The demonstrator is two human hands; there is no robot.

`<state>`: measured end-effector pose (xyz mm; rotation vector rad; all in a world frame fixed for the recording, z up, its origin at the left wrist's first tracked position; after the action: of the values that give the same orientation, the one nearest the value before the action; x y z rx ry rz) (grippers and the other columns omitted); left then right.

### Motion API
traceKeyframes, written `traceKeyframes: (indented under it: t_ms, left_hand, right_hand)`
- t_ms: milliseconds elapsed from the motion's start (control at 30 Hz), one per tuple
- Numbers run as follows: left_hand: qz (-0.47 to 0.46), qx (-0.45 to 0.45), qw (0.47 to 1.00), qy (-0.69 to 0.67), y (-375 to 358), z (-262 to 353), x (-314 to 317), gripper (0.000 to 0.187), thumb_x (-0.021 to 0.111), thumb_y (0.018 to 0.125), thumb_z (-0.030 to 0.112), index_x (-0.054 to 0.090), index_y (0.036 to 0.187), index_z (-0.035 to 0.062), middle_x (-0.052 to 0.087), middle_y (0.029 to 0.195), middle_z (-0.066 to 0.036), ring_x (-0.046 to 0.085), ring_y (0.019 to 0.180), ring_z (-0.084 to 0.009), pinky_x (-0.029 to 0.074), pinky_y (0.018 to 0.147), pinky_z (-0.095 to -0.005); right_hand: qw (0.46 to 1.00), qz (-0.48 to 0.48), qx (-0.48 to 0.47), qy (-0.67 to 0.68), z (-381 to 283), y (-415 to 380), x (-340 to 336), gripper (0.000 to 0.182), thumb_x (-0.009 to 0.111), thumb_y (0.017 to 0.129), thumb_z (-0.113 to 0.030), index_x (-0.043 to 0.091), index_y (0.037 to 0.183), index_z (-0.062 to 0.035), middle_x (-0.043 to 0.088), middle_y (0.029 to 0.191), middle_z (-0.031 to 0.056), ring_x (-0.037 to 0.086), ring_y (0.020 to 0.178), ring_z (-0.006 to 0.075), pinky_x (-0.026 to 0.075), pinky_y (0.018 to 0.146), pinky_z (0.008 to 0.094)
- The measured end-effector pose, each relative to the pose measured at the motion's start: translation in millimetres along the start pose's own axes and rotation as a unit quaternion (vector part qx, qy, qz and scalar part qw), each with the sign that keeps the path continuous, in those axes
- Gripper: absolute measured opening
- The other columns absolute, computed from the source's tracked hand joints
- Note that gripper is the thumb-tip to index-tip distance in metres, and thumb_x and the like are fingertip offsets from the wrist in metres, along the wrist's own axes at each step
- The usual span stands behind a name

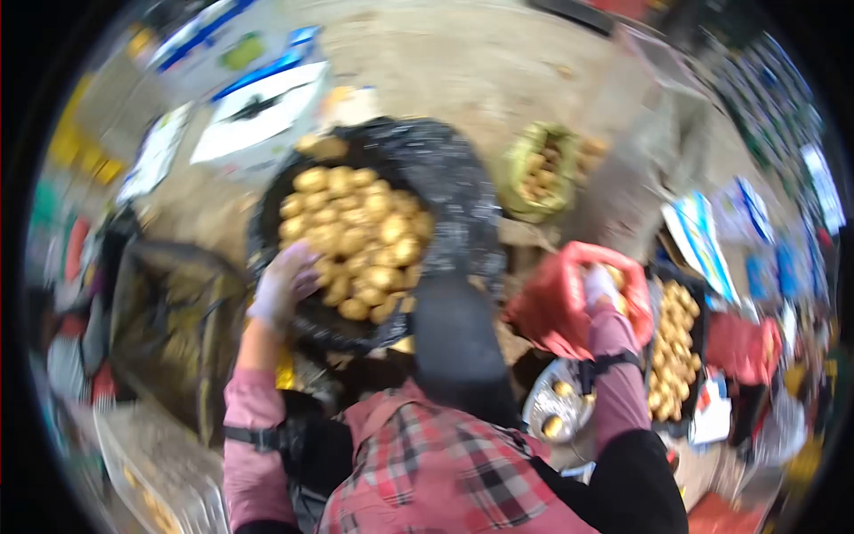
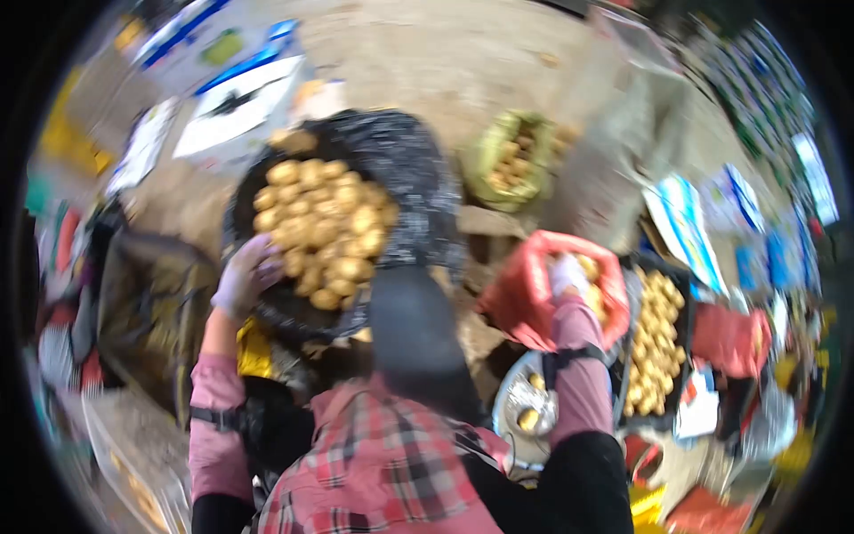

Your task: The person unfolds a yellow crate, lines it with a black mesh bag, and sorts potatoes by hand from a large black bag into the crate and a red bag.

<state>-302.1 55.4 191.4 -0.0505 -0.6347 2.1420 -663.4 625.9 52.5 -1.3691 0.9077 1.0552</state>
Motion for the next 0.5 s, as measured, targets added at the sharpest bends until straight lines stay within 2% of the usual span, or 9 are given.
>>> traceKeyframes:
  t_ms: [33,67,167,233,267,333,400,467,500]
  left_hand:
    - [-0.045,0.022,0.999,-0.013,8,1,-16,0.048,0.056,0.099,0.038,0.049,0.137,0.0108,0.061,0.121,-0.006,0.062,0.099,-0.0178,0.052,0.087,-0.0340]
    - [0.011,0.033,0.999,0.020,-21,34,4,0.052,0.054,0.100,0.042,0.047,0.139,0.0082,0.060,0.125,-0.008,0.062,0.104,-0.0197,0.051,0.088,-0.0344]
    - [0.041,0.136,0.990,-0.024,-47,73,-8,0.054,0.051,0.101,0.044,0.047,0.139,0.0061,0.059,0.128,-0.010,0.061,0.106,-0.0216,0.050,0.091,-0.0363]
    - [0.066,0.171,0.982,-0.047,-60,91,-20,0.051,0.050,0.102,0.041,0.048,0.139,0.0062,0.060,0.128,-0.010,0.061,0.106,-0.0209,0.050,0.092,-0.0355]
    - [0.079,0.184,0.978,-0.062,-65,95,-29,0.049,0.049,0.102,0.039,0.048,0.138,0.0063,0.060,0.128,-0.009,0.062,0.105,-0.0204,0.050,0.093,-0.0350]
    - [0.100,0.203,0.964,-0.136,-72,93,-49,0.044,0.048,0.103,0.035,0.049,0.137,0.0066,0.060,0.128,-0.010,0.062,0.105,-0.0204,0.051,0.093,-0.0348]
    - [0.132,0.224,0.949,-0.179,-77,99,-53,0.043,0.048,0.103,0.033,0.049,0.137,0.0064,0.060,0.128,-0.010,0.062,0.105,-0.0207,0.051,0.093,-0.0351]
    - [0.155,0.217,0.945,-0.192,-87,104,-48,0.044,0.048,0.102,0.031,0.048,0.137,0.0037,0.060,0.127,-0.011,0.063,0.105,-0.0223,0.052,0.093,-0.0354]
    - [0.144,0.221,0.940,-0.215,-86,102,-52,0.044,0.048,0.102,0.030,0.047,0.137,0.0022,0.060,0.126,-0.011,0.063,0.104,-0.0225,0.053,0.091,-0.0349]
  right_hand:
    - [1.000,-0.015,0.014,-0.010,5,-2,-3,0.049,0.058,0.089,-0.042,0.063,0.118,-0.0032,0.069,0.110,0.0161,0.065,0.104,0.0293,0.050,0.092,0.0409]
    - [0.999,-0.023,0.030,-0.025,10,-2,-9,0.046,0.058,0.090,-0.039,0.064,0.116,-0.0027,0.069,0.108,0.0153,0.066,0.101,0.0283,0.051,0.091,0.0400]
    - [0.990,-0.029,0.099,-0.095,3,-4,-50,0.036,0.058,0.092,-0.030,0.066,0.112,-0.0009,0.071,0.103,0.0130,0.067,0.094,0.0255,0.051,0.089,0.0373]
    - [0.989,0.042,0.103,-0.102,-32,-17,-102,0.030,0.058,0.093,-0.024,0.067,0.109,0.0003,0.072,0.099,0.0115,0.069,0.090,0.0236,0.052,0.087,0.0356]
    - [0.992,0.104,0.053,-0.056,-60,-31,-133,0.028,0.058,0.094,-0.021,0.068,0.108,0.0009,0.072,0.098,0.0108,0.069,0.088,0.0226,0.052,0.087,0.0347]
    - [0.962,0.214,-0.139,0.098,-135,-83,-200,0.030,0.059,0.094,-0.018,0.066,0.115,0.0024,0.072,0.102,0.0156,0.068,0.091,0.0216,0.052,0.085,0.0332]
    - [0.866,0.173,-0.323,0.340,-232,-117,-229,0.031,0.062,0.094,-0.017,0.066,0.118,0.0009,0.071,0.104,0.0175,0.067,0.094,0.0207,0.051,0.085,0.0304]
    - [0.838,0.053,-0.425,0.338,-343,-146,-229,0.038,0.064,0.093,-0.020,0.062,0.124,0.0020,0.070,0.109,0.0166,0.067,0.097,0.0208,0.051,0.088,0.0302]
    - [0.846,-0.007,-0.445,0.293,-399,-165,-223,0.041,0.065,0.092,-0.022,0.061,0.125,0.0019,0.070,0.108,0.0162,0.067,0.098,0.0206,0.051,0.089,0.0313]
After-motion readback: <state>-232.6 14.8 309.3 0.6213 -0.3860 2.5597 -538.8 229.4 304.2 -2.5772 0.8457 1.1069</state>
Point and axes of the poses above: each hand's wrist, its own y-axis towards the middle knuckle, its own x-axis out of the palm, z = x × y, the point moved 5 cm from there along y, towards the middle knuckle
